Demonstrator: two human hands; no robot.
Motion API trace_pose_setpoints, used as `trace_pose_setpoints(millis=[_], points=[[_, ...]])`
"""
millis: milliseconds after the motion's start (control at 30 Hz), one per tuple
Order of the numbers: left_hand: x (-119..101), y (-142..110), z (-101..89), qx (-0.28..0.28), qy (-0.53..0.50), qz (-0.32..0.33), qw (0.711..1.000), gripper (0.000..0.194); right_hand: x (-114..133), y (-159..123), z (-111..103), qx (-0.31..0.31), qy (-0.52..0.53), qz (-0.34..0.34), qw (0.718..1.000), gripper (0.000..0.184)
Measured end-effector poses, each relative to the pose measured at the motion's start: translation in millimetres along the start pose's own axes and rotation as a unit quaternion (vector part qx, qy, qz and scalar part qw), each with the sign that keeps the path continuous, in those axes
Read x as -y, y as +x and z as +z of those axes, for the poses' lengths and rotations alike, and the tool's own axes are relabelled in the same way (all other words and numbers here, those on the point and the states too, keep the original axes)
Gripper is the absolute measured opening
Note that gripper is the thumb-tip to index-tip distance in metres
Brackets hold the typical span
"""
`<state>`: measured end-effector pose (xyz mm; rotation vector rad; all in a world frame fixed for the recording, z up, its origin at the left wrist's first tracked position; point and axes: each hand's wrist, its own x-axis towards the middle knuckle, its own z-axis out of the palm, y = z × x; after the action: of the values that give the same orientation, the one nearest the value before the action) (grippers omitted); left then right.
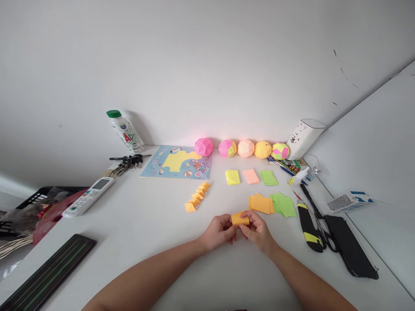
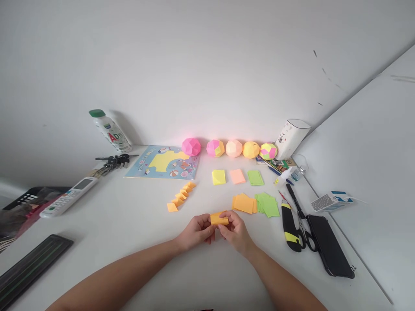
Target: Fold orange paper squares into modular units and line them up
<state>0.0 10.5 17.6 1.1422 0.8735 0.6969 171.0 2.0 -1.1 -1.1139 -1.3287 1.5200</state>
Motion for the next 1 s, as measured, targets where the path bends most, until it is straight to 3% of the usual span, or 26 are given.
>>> trace_pose_setpoints(millis=[300,1000], points=[[2,-2,-5.7,0.012,-0.007,0.000,1.000,0.023,-2,5,0,0.015,0.008,0.013,1.000,0.024],[13,4,-4.6,0.016,0.013,0.027,0.999,0.021,-1,-4,3,-0.034,-0.049,0.013,0.998,0.025]])
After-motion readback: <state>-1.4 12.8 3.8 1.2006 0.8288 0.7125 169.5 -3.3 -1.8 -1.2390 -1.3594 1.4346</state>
